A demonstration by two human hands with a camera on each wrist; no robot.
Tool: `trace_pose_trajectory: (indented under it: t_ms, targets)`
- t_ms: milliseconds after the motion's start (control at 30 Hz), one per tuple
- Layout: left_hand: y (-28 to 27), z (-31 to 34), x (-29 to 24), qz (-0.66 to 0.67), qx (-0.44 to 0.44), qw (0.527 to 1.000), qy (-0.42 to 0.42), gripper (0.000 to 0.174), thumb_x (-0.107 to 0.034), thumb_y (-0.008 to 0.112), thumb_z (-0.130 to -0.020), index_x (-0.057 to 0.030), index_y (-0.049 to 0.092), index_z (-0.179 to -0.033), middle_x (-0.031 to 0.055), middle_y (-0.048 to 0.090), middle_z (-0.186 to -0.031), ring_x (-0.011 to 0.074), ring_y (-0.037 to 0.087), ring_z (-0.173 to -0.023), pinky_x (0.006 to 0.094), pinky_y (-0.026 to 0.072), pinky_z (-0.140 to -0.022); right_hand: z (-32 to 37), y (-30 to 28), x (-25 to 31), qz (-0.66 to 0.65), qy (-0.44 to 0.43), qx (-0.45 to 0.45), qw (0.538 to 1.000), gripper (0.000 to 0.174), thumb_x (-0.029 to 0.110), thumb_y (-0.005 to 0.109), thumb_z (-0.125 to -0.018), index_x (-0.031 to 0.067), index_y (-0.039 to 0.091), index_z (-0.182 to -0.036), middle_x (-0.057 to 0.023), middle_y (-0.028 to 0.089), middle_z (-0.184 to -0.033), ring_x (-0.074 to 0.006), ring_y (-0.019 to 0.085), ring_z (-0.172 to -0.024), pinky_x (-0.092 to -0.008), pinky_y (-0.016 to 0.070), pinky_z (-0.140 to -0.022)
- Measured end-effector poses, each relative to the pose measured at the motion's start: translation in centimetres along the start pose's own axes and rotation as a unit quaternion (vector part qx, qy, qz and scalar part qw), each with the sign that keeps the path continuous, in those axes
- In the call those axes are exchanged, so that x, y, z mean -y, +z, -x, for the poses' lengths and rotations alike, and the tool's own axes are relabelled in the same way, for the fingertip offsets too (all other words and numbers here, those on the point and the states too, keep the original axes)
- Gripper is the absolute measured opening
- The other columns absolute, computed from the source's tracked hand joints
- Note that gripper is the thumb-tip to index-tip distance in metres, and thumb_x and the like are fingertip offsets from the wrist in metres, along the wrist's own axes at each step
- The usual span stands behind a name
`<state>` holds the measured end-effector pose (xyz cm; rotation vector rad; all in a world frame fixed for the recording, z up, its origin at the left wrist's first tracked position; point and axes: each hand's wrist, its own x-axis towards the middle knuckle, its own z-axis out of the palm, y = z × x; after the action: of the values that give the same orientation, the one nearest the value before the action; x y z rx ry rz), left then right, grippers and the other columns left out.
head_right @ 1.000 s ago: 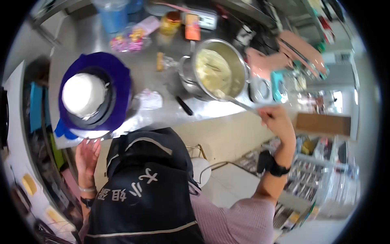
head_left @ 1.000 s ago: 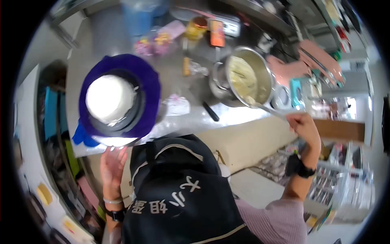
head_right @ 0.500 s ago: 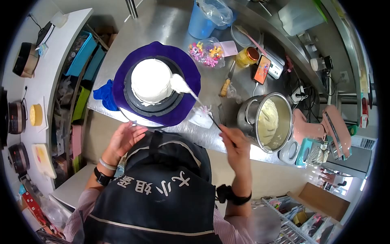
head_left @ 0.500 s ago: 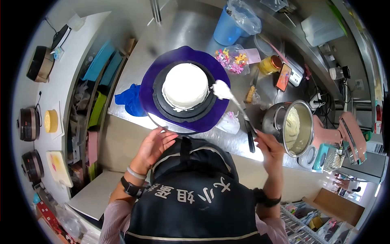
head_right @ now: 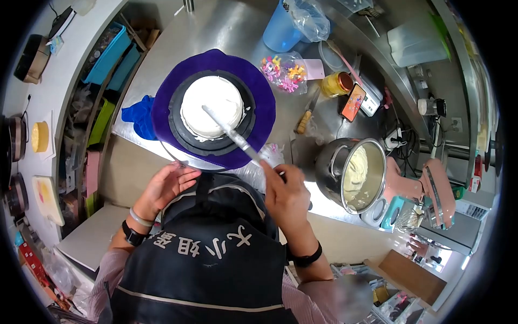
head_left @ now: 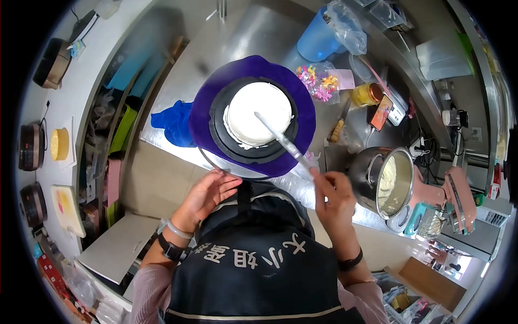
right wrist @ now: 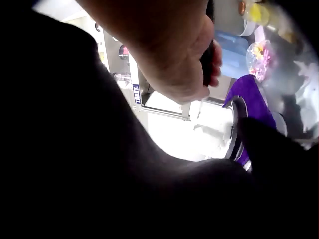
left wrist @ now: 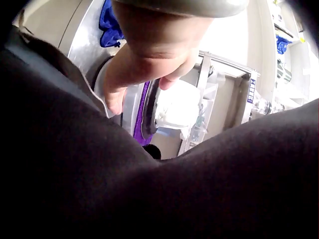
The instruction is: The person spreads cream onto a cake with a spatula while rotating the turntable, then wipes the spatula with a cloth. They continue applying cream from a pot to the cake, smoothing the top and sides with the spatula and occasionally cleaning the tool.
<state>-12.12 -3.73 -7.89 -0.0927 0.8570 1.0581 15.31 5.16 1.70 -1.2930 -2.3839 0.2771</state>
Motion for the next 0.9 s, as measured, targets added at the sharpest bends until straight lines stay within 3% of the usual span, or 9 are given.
trace_pose_trajectory:
  t_ms: [67,167,233,333,467,600,700,800,900]
  targets:
    - [-0.2,0.0,-0.1,0.010,-0.002,1.000,0.007,0.023,-0.024,0.053,-0.093,-0.0076,0.051,-0.108,0.0132,0.061,-0.110,0.0247,0.059,-0.109,0.0345,0.0482,-0.091,-0.9,-0.3,-0.9,0.138,-0.032,-0.080,0.987,0.035,0.000,0.069,-0.073,0.0115,0.070,-0.106,-0.0074,0.055,-0.081,-0.0240,0.055,-0.070,-0.0331,0.0460,-0.056]
    - [0.2,0.5,-0.7,0.007,-0.015,0.999,0.031,0.024,-0.023,0.052,-0.093,-0.0075,0.050,-0.111,0.0118,0.061,-0.111,0.0235,0.058,-0.110,0.0339,0.0481,-0.091,-0.9,-0.6,-0.8,0.101,-0.017,-0.060,0.993,0.034,-0.001,0.068,-0.074,0.0120,0.070,-0.106,-0.0075,0.055,-0.082,-0.0238,0.056,-0.070,-0.0328,0.0467,-0.057]
    - [0.0,0.4,-0.2,0.005,-0.029,0.998,0.053,0.022,-0.025,0.055,-0.091,-0.0081,0.053,-0.106,0.0146,0.060,-0.110,0.0280,0.058,-0.110,0.0373,0.0476,-0.093,-0.2,-0.3,0.2,-0.076,0.063,0.037,0.994,0.034,-0.001,0.068,-0.075,0.0118,0.070,-0.106,-0.0075,0.055,-0.083,-0.0237,0.056,-0.070,-0.0323,0.0474,-0.057]
    - [0.2,0.2,0.1,-0.003,-0.005,1.000,0.028,0.022,-0.024,0.056,-0.091,-0.0097,0.052,-0.107,0.0125,0.060,-0.108,0.0278,0.058,-0.109,0.0374,0.0474,-0.093,-0.7,0.1,1.1,0.002,-0.030,-0.006,1.000,0.033,-0.001,0.066,-0.076,0.0094,0.070,-0.107,-0.0099,0.057,-0.082,-0.0248,0.057,-0.069,-0.0333,0.0481,-0.058]
    - [-0.5,0.5,0.1,0.024,0.000,0.999,0.040,0.023,-0.023,0.054,-0.091,-0.0112,0.051,-0.110,0.0078,0.060,-0.108,0.0230,0.058,-0.108,0.0356,0.0468,-0.091,-1.3,-0.5,0.0,0.116,-0.012,-0.074,0.990,0.032,0.000,0.065,-0.078,0.0088,0.069,-0.108,-0.0111,0.057,-0.082,-0.0253,0.057,-0.068,-0.0336,0.0481,-0.058]
    - [-0.8,0.3,0.4,0.034,0.004,0.998,0.058,0.020,-0.023,0.056,-0.091,-0.0119,0.053,-0.106,0.0093,0.059,-0.112,0.0244,0.054,-0.115,0.0368,0.0453,-0.093,-0.8,-0.1,1.7,-0.080,0.055,0.042,0.994,0.031,0.001,0.063,-0.081,0.0097,0.069,-0.110,-0.0109,0.057,-0.084,-0.0266,0.057,-0.070,-0.0349,0.0483,-0.063]
    - [0.4,0.4,0.7,0.005,0.009,1.000,-0.006,0.020,-0.023,0.057,-0.091,-0.0103,0.054,-0.106,0.0093,0.059,-0.114,0.0241,0.055,-0.114,0.0377,0.0450,-0.093,-1.6,-0.2,2.4,0.001,-0.008,0.017,1.000,0.031,0.001,0.063,-0.081,0.0093,0.069,-0.110,-0.0110,0.057,-0.084,-0.0261,0.057,-0.072,-0.0350,0.0483,-0.063]
    - [-0.7,0.6,0.5,0.034,-0.005,0.998,0.044,0.024,-0.023,0.056,-0.091,-0.0099,0.052,-0.110,0.0086,0.058,-0.115,0.0244,0.055,-0.114,0.0377,0.0453,-0.093,-1.6,-0.8,1.3,0.118,0.011,-0.061,0.991,0.033,0.000,0.062,-0.080,0.0095,0.068,-0.111,-0.0112,0.057,-0.084,-0.0261,0.057,-0.073,-0.0354,0.0484,-0.064]
    - [-0.2,0.5,0.4,0.012,-0.003,0.999,0.037,0.027,-0.022,0.057,-0.091,-0.0105,0.049,-0.114,0.0075,0.056,-0.116,0.0247,0.056,-0.114,0.0373,0.0461,-0.092,-0.8,0.1,1.9,-0.082,0.102,0.033,0.991,0.036,-0.001,0.061,-0.079,0.0092,0.067,-0.113,-0.0113,0.057,-0.083,-0.0269,0.058,-0.074,-0.0365,0.0485,-0.065]
